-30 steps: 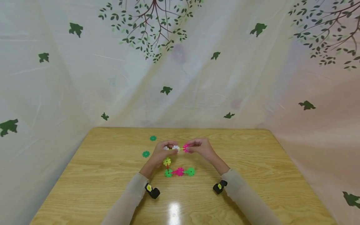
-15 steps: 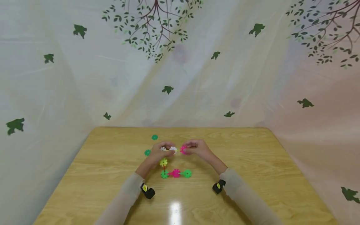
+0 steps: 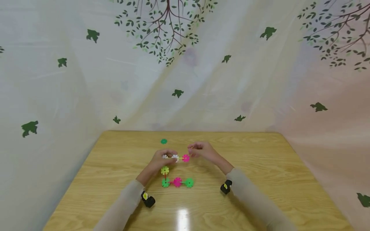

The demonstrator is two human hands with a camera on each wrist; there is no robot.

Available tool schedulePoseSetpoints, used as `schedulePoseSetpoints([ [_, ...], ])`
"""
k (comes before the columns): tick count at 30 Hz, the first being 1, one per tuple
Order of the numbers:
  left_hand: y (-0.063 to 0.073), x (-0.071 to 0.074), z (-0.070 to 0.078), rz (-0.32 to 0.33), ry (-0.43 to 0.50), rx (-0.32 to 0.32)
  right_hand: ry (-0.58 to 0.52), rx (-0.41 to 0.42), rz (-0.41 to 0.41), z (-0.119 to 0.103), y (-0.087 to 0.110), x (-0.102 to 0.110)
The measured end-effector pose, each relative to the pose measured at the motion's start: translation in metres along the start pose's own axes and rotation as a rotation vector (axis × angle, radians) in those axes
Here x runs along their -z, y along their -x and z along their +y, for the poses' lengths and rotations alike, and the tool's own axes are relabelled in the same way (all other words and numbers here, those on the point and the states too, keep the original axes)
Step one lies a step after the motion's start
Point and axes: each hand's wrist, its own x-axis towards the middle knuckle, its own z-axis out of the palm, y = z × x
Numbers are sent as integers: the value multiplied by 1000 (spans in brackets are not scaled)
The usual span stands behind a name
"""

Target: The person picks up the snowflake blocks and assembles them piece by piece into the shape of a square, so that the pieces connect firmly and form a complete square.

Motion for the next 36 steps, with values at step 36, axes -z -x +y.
schedulePoseSetpoints([
  [36,5,11,-2,-61,20,61,560,196,-366,7,-80,-26],
])
